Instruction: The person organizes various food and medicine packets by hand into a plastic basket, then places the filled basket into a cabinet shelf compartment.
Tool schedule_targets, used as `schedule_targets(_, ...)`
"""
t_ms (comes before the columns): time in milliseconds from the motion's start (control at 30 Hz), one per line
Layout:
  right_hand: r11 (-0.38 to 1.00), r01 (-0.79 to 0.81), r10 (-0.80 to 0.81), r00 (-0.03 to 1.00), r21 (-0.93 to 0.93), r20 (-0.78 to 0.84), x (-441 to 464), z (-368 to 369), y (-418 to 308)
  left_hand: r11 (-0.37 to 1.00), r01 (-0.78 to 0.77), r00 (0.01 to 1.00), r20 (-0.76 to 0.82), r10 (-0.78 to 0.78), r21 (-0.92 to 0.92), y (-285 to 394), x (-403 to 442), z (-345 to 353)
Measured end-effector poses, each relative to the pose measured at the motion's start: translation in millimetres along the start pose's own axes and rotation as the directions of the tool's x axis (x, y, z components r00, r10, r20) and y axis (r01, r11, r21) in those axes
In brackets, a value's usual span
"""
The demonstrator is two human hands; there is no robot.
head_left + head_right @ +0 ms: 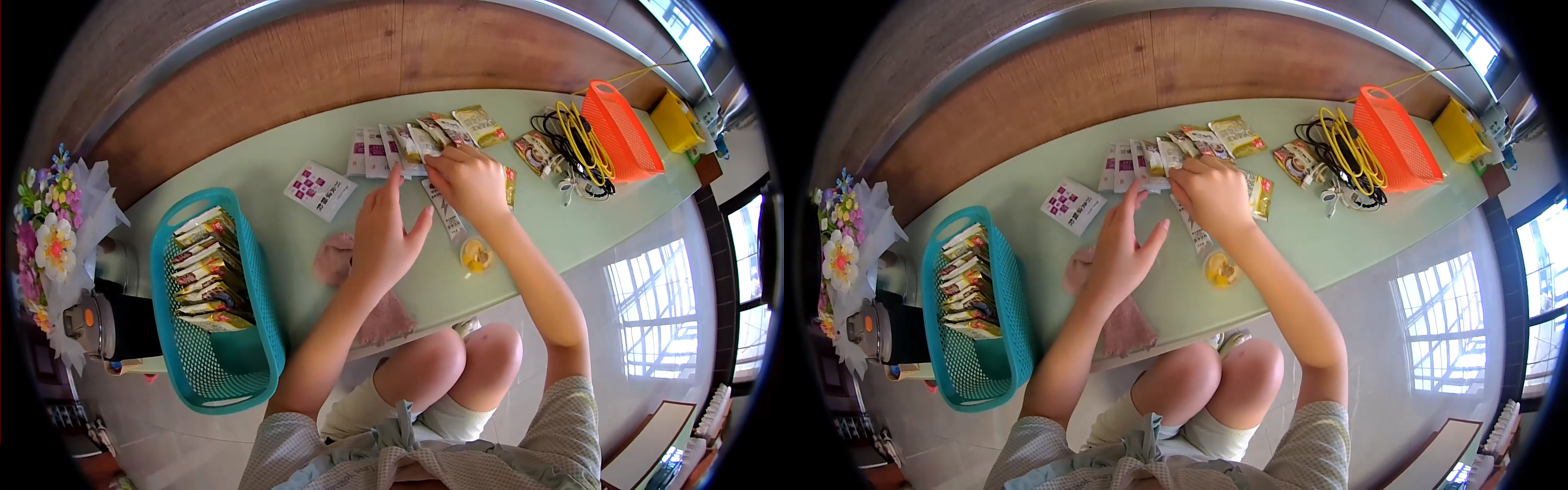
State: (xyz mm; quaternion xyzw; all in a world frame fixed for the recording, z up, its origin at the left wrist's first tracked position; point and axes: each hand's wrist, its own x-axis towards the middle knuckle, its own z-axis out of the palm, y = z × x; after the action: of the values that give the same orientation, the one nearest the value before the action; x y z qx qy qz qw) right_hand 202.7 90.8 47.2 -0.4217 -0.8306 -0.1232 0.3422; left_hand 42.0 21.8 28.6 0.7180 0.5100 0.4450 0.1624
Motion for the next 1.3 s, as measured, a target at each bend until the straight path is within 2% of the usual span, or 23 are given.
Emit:
schedule_targets(67, 0.999, -0.028, 0.028, 1.000, 0.039, -0.011, -4.4, -12.1, -11.7, 0.974, 0.126, 0.992, 0.011, -0.126, -0.187, -3.0, 0.0, 4.1)
schedule_targets(133, 0.993, -0.078, 0.081, 0.996, 0.088, -0.028, -10.1, -22.6, -27.2, 0.866, 0.271, 0.960, 0.059, -0.272, -0.421, -3.6, 1.5, 7.9)
schedule_targets(233, 0.984, -0.086, 0.100, 0.991, 0.159, -0.085, -19.7, -30.5, -47.6, 0.697, 0.202, 0.965, 0.017, -0.262, -0.688, -1.0, 1.7, 14.4)
schedule_targets(333, 0.978, -0.084, 0.111, 0.984, 0.190, -0.136, -29.5, -29.2, -62.3, 0.648, 0.175, 0.966, 0.002, -0.258, -0.741, -2.7, 3.1, 14.9)
schedule_targets(433, 0.961, -0.146, 0.172, 0.980, 0.234, -0.095, -33.4, -28.3, -71.4, 0.567, 0.252, 0.943, 0.068, -0.324, -0.785, 1.4, 4.2, 4.7)
schedule_targets(467, 0.954, -0.160, 0.183, 0.980, 0.255, -0.072, -34.5, -27.5, -72.3, 0.582, 0.272, 0.930, 0.053, -0.364, -0.767, 0.9, 4.5, 4.8)
schedule_targets(567, 0.924, -0.215, 0.236, 0.971, 0.316, -0.030, -38.1, -25.9, -74.6, 0.684, 0.191, 0.953, -0.034, -0.301, -0.704, -15.1, 3.5, 11.5)
schedule_targets(667, 0.898, -0.239, 0.247, 0.969, 0.368, 0.027, -39.4, -31.1, -72.0, 0.644, 0.258, 0.945, 0.049, -0.323, -0.720, -5.8, 5.8, 0.8)
schedule_targets(767, 0.869, -0.260, 0.241, 0.965, 0.422, 0.099, -41.6, -39.5, -67.0, 0.694, 0.226, 0.963, 0.049, -0.266, -0.683, -1.8, 6.4, -3.9)
schedule_targets(800, 0.858, -0.268, 0.239, 0.963, 0.439, 0.121, -41.7, -42.3, -65.3, 0.754, 0.155, 0.975, -0.022, -0.219, -0.638, -1.5, 7.1, -3.2)
schedule_targets(867, 0.880, -0.274, 0.275, 0.960, 0.389, 0.053, -39.5, -49.1, -62.7, 0.850, 0.012, 0.982, -0.152, -0.108, -0.526, -0.6, 8.7, -0.9)
schedule_targets(933, 0.897, -0.272, 0.281, 0.959, 0.349, 0.027, -40.9, -54.7, -54.9, 0.827, 0.012, 0.984, -0.140, -0.109, -0.561, 1.9, 10.1, -4.5)
schedule_targets(1033, 0.803, -0.410, 0.399, 0.909, 0.432, 0.122, -42.7, -65.0, -52.5, 0.829, 0.004, 0.993, -0.093, -0.068, -0.559, 8.2, 12.7, -14.2)
schedule_targets(1133, 0.827, -0.388, 0.417, 0.909, 0.407, 0.019, -45.6, -74.6, -52.7, 0.853, -0.062, 0.997, -0.074, 0.027, -0.518, 28.9, 11.9, -28.3)
schedule_targets(1233, 0.730, -0.532, 0.481, 0.846, 0.429, 0.231, -52.5, -84.8, -50.3, 0.871, 0.026, 0.994, 0.107, 0.030, -0.491, 48.2, 2.9, -47.9)
schedule_targets(1300, 0.698, -0.547, 0.486, 0.836, 0.463, 0.254, -56.2, -85.5, -55.6, 0.895, 0.092, 0.982, 0.188, -0.009, -0.436, 53.9, -6.4, -56.3)
